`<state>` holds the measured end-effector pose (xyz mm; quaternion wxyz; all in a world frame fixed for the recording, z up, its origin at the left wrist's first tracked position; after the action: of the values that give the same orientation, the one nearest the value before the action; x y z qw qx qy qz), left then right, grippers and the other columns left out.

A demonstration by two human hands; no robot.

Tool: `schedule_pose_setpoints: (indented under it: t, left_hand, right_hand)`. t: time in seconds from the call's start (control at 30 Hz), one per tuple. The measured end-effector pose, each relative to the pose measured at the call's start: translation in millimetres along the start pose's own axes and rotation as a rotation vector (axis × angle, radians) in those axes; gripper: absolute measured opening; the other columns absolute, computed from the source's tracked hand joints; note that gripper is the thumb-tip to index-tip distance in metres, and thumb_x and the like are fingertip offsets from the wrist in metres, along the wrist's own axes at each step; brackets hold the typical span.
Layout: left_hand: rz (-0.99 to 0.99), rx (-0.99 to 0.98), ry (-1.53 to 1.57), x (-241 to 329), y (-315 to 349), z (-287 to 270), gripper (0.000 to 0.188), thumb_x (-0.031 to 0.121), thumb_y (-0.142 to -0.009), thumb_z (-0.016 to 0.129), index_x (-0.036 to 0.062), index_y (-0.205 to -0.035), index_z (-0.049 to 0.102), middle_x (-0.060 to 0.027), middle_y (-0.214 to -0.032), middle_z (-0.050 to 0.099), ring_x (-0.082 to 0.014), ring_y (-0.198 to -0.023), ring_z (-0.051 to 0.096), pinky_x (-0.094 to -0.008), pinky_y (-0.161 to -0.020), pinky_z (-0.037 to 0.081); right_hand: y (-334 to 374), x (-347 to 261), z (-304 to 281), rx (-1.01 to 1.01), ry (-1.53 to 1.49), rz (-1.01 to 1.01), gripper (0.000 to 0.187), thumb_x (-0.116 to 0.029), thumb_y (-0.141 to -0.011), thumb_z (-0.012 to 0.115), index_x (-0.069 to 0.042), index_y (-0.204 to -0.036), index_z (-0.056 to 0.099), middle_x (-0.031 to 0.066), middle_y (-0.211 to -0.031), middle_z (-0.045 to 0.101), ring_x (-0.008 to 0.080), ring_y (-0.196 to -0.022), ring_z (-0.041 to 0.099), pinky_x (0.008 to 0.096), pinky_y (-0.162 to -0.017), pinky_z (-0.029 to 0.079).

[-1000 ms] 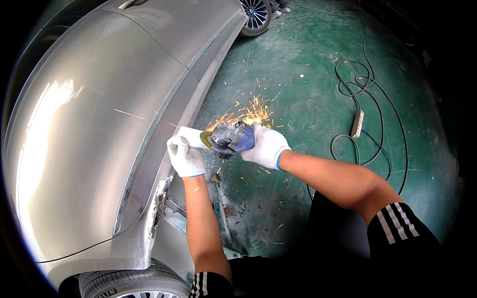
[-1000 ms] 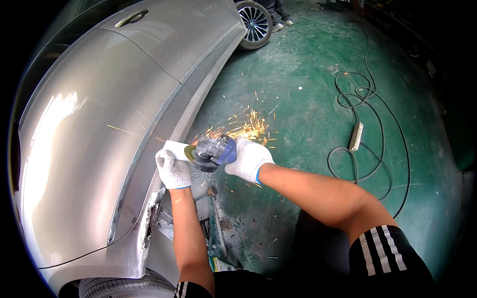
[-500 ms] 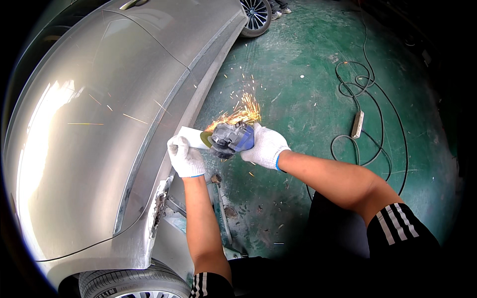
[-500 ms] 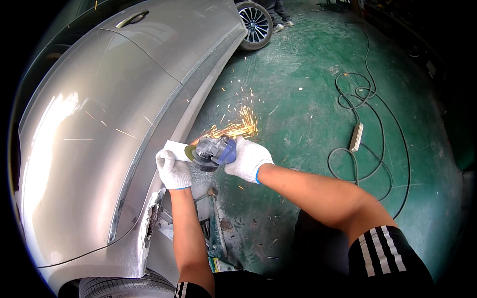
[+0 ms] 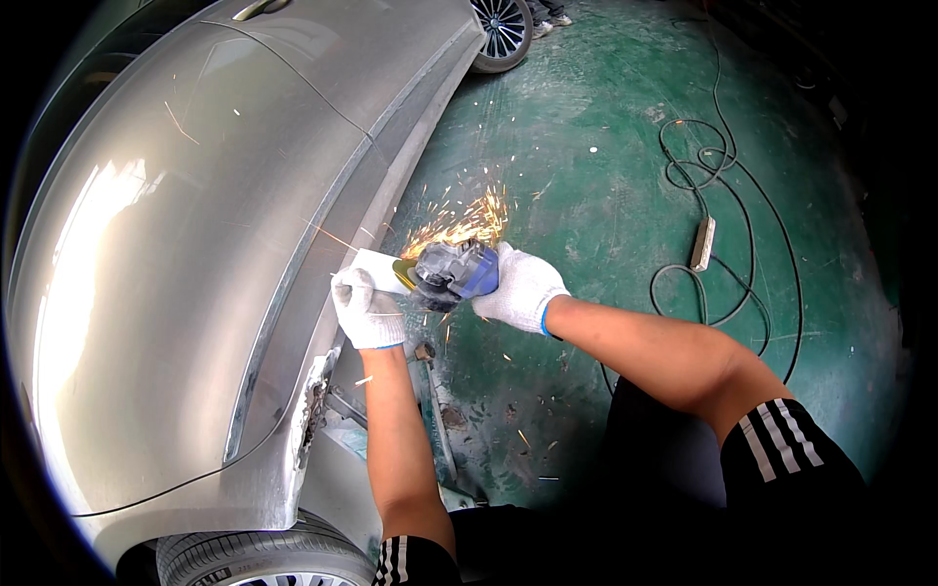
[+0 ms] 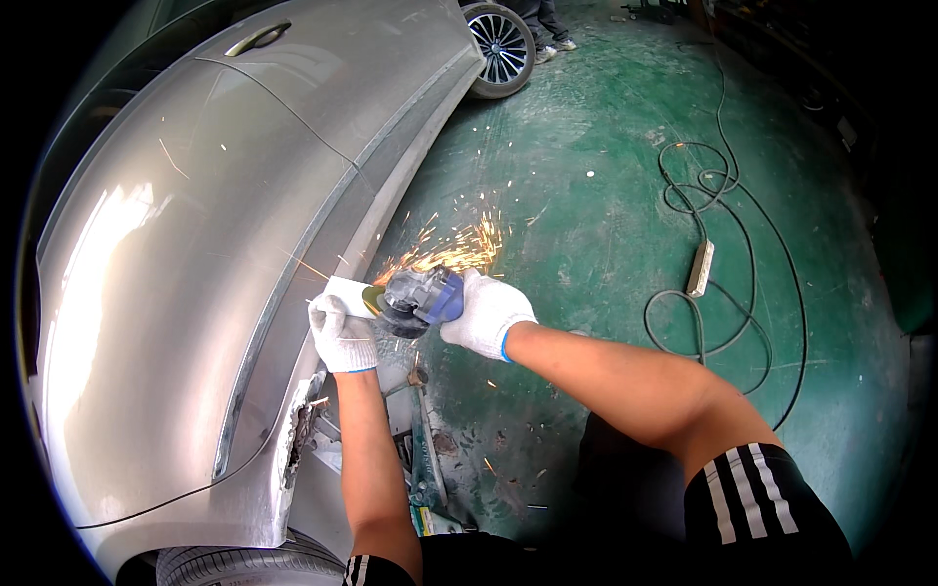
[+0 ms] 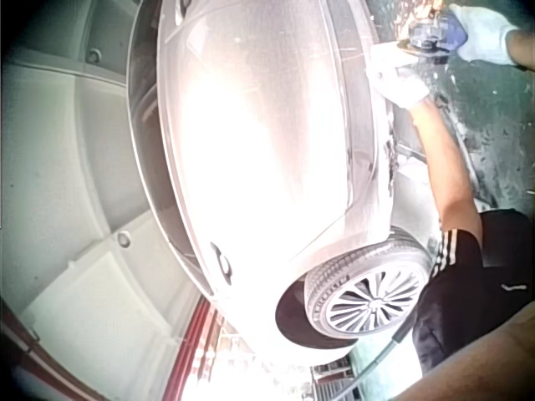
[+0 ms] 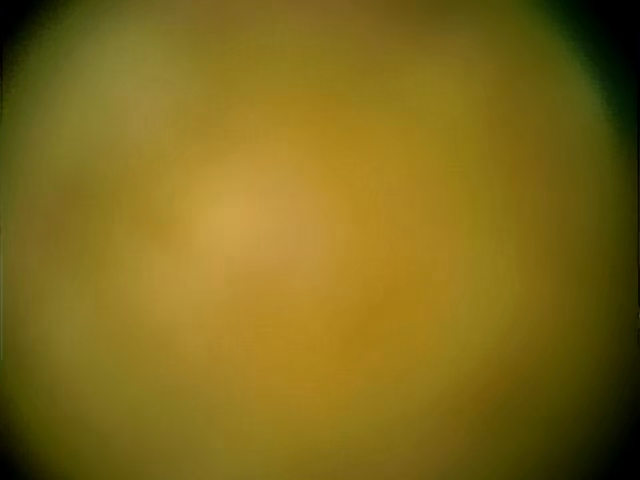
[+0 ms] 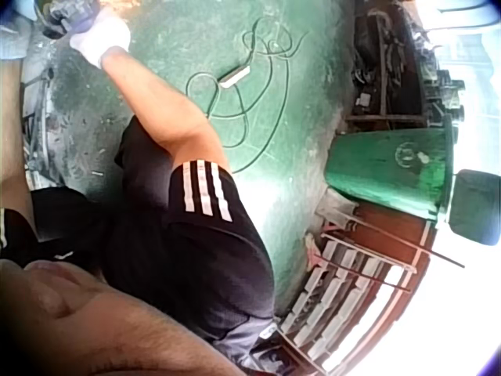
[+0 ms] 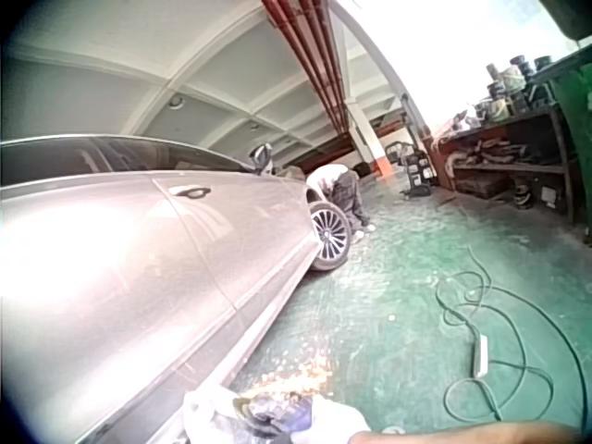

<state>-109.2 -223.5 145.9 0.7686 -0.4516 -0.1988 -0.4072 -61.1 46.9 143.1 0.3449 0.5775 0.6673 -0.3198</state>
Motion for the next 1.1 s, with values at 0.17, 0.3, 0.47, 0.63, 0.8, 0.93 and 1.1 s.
schedule_pose_setpoints:
  t: [0.17,0.3,0.47,0.63,0.8,0.93,1.1]
  left_hand:
    - [0.024,0.015,-0.015,-4,0,-6,0.011,0.003,-0.096,0.075,0.0095,-0.103,0.068,-0.0057,-0.106,0.071,-0.0244,-0.103,0.068,-0.0442,-0.096,0.056]
    - [-0.014,0.014,0.022,-5,1,-4,0.013,0.003,-0.096,0.075,0.0106,-0.103,0.068,-0.0054,-0.105,0.071,-0.0238,-0.103,0.068,-0.0441,-0.096,0.057]
    - [0.006,-0.011,0.016,-6,0,-6,0.013,0.004,-0.096,0.076,0.0111,-0.103,0.068,-0.0054,-0.105,0.07,-0.0242,-0.105,0.068,-0.045,-0.096,0.057]
    - [-0.032,-0.022,0.01,-6,-2,-6,0.013,0.004,-0.096,0.076,0.0103,-0.104,0.068,-0.0057,-0.106,0.07,-0.0243,-0.106,0.067,-0.0454,-0.097,0.057]
    - [-0.041,-0.023,-0.012,-3,0,-4,0.014,0.004,-0.096,0.076,0.0103,-0.106,0.067,-0.0064,-0.107,0.071,-0.025,-0.105,0.068,-0.0472,-0.097,0.057]
    - [-0.014,0.019,0.002,-3,3,6,0.015,0.003,-0.096,0.075,0.0077,-0.101,0.061,-0.0047,-0.101,0.066,-0.0212,-0.099,0.064,-0.0427,-0.095,0.054]
    - [-0.007,0.029,-0.004,-3,2,6,0.016,0.0,-0.095,0.074,0.0082,-0.101,0.062,-0.004,-0.102,0.066,-0.0191,-0.099,0.064,-0.0404,-0.094,0.053]
  right_hand:
    - [2,-3,-2,-0.007,-0.021,-0.001,0.057,-0.032,-0.073,0.076,0.001,-0.116,0.06,0.0272,-0.108,0.074,0.0429,-0.106,0.072,0.0468,-0.093,0.056]
    - [1,1,0,0.014,-0.022,-0.014,0.06,-0.032,-0.073,0.076,0.002,-0.119,0.06,0.0275,-0.109,0.073,0.0431,-0.106,0.072,0.0468,-0.094,0.056]
    - [0,0,0,0.007,-0.015,-0.016,0.061,-0.032,-0.072,0.076,0.003,-0.12,0.059,0.0276,-0.108,0.073,0.0434,-0.106,0.072,0.047,-0.094,0.056]
    - [1,-2,-1,-0.011,-0.008,0.001,0.06,-0.032,-0.072,0.076,0.002,-0.118,0.06,0.0276,-0.109,0.073,0.0435,-0.106,0.071,0.0471,-0.094,0.056]
    - [-1,-1,0,0.005,0.001,-0.01,0.058,-0.032,-0.072,0.076,0.002,-0.116,0.06,0.0279,-0.11,0.073,0.0437,-0.107,0.071,0.0471,-0.094,0.056]
    - [-2,0,0,-0.007,0.001,0.01,0.057,-0.032,-0.072,0.076,0.002,-0.116,0.06,0.0278,-0.11,0.073,0.044,-0.107,0.071,0.0471,-0.094,0.056]
    - [-1,-1,0,-0.009,0.012,0.01,0.057,-0.032,-0.073,0.076,0.001,-0.116,0.06,0.0273,-0.11,0.073,0.0438,-0.107,0.071,0.047,-0.094,0.056]
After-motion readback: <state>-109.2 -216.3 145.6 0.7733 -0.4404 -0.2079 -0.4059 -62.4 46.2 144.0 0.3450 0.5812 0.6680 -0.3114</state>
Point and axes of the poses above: each hand's wrist, its own y-axis away from the middle knuckle, its own z-axis out of the palm, x = y × z, the point moved 1 cm from there along -y, towards the middle knuckle
